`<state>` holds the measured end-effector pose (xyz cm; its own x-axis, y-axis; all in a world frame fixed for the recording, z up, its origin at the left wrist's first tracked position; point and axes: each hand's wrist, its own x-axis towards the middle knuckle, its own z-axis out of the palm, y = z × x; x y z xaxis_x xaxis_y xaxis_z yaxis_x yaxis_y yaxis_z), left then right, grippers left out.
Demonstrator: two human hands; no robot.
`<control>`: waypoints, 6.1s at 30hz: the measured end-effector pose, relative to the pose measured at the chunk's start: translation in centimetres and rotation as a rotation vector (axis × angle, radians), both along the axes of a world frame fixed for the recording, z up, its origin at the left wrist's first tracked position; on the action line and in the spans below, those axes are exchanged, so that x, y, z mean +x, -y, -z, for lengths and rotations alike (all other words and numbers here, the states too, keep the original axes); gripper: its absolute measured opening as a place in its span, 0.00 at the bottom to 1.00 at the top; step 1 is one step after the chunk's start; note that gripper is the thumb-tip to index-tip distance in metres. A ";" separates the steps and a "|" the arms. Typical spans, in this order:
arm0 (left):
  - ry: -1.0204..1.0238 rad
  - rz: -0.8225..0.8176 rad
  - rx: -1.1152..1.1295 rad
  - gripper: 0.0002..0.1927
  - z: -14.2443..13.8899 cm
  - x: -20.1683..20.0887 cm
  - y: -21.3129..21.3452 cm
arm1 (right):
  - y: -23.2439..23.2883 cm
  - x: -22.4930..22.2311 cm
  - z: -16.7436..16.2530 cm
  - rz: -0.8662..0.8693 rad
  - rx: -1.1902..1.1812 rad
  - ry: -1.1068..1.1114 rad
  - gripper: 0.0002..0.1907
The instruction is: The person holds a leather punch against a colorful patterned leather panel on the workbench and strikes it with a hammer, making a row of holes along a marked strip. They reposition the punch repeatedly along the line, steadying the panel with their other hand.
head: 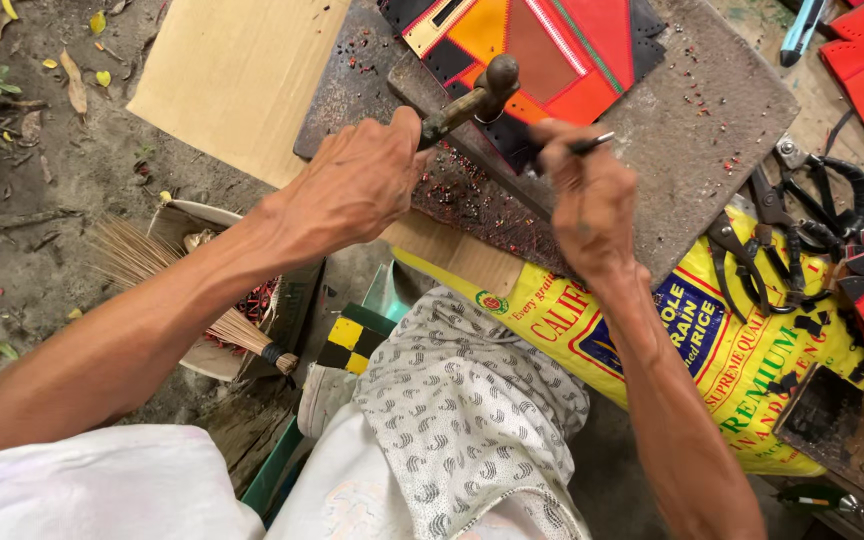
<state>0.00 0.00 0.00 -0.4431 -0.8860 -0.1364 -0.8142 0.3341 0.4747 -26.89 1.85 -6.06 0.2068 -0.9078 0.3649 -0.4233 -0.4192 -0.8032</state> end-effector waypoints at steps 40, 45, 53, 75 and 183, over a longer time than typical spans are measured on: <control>-0.260 -0.111 -0.557 0.18 8.2 -2.6 9.8 | 0.3 -3.0 1.0 0.081 0.583 0.897 0.15; -0.309 -0.070 -0.528 0.19 7.2 -2.7 9.4 | -0.2 -3.1 -1.5 0.106 0.535 0.884 0.15; -0.260 -0.053 -0.548 0.16 5.9 -3.1 8.9 | 0.6 -3.0 -2.0 0.069 0.543 0.944 0.11; -0.248 -0.056 -0.570 0.18 6.1 -3.0 9.6 | 3.2 -4.1 -2.2 0.138 0.922 1.159 0.15; -0.404 0.101 -0.140 0.18 -12.6 -4.9 -0.1 | 2.8 -1.7 -5.0 -0.077 -0.047 -0.266 0.08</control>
